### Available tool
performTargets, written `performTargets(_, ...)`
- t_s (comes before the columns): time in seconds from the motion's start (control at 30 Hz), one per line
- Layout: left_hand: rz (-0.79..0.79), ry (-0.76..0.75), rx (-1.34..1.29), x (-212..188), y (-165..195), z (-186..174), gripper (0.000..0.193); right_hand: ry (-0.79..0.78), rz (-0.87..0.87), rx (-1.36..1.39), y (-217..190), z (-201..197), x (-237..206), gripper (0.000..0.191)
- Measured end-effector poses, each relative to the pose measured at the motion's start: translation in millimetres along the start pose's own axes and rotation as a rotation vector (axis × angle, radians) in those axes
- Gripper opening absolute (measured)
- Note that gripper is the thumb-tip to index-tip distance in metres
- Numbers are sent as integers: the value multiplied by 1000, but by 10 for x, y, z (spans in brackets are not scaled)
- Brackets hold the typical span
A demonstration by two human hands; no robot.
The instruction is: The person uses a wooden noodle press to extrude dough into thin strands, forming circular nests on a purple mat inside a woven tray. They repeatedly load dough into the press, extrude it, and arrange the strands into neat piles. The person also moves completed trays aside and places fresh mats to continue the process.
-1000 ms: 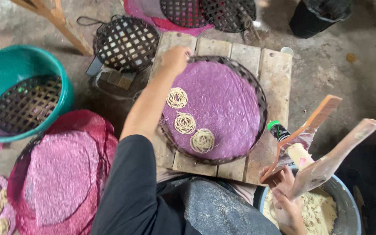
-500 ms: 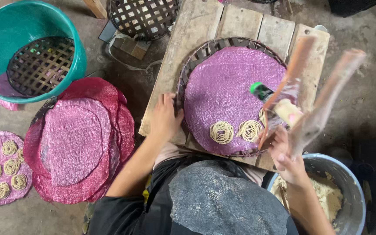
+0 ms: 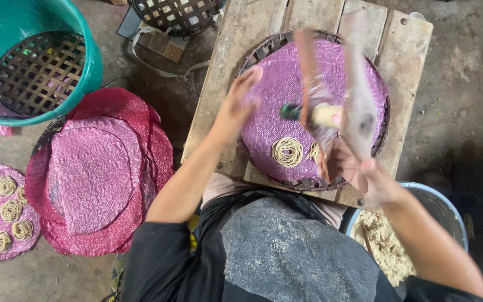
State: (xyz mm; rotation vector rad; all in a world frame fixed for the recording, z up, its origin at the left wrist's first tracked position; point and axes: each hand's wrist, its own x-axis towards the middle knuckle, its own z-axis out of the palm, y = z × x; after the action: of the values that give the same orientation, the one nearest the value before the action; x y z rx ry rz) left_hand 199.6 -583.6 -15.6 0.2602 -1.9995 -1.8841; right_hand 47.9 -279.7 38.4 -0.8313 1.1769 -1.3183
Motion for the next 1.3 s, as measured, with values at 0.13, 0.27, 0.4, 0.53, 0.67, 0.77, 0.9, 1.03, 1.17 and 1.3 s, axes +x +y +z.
performTargets(0.13, 110, -189, -1226, 273, 268, 65, 79, -231, 386, 178, -148, 9, 124, 106)
performTargets(0.27, 300, -430, -1328, 356, 327, 156, 65, -249, 600, 81, -419, -60, 239, 113)
performTargets(0.4, 408, -300, -1331, 576, 140, 85, 32, -211, 681, -329, -653, -383, 464, 106)
performTargets(0.53, 480, -185, -1377, 777, -113, 12, 35, -112, 724, -595, -766, -526, 702, 96)
performTargets(0.67, 550, -198, -1559, 855, -300, -110, 17, -190, 751, -902, -817, -336, 965, 92)
performTargets(0.77, 591, -205, -1574, 811, -414, -224, 18, -140, 771, -971, -775, -113, 1112, 92)
performTargets(0.9, 543, -155, -1580, 791, -538, -117, 19, -205, 775, -963, -850, -24, 1110, 99)
performTargets(1.03, 591, -118, -1600, 1008, -552, 46, 19, -88, 822, -1078, -984, -87, 1078, 93)
performTargets(1.17, 591, -172, -1481, 1093, -474, -219, 20, -14, 668, -1066, -911, -47, 1155, 93)
performTargets(1.3, 545, -100, -1490, 918, -443, -239, 21, -118, 641, -1015, -865, -26, 1141, 94)
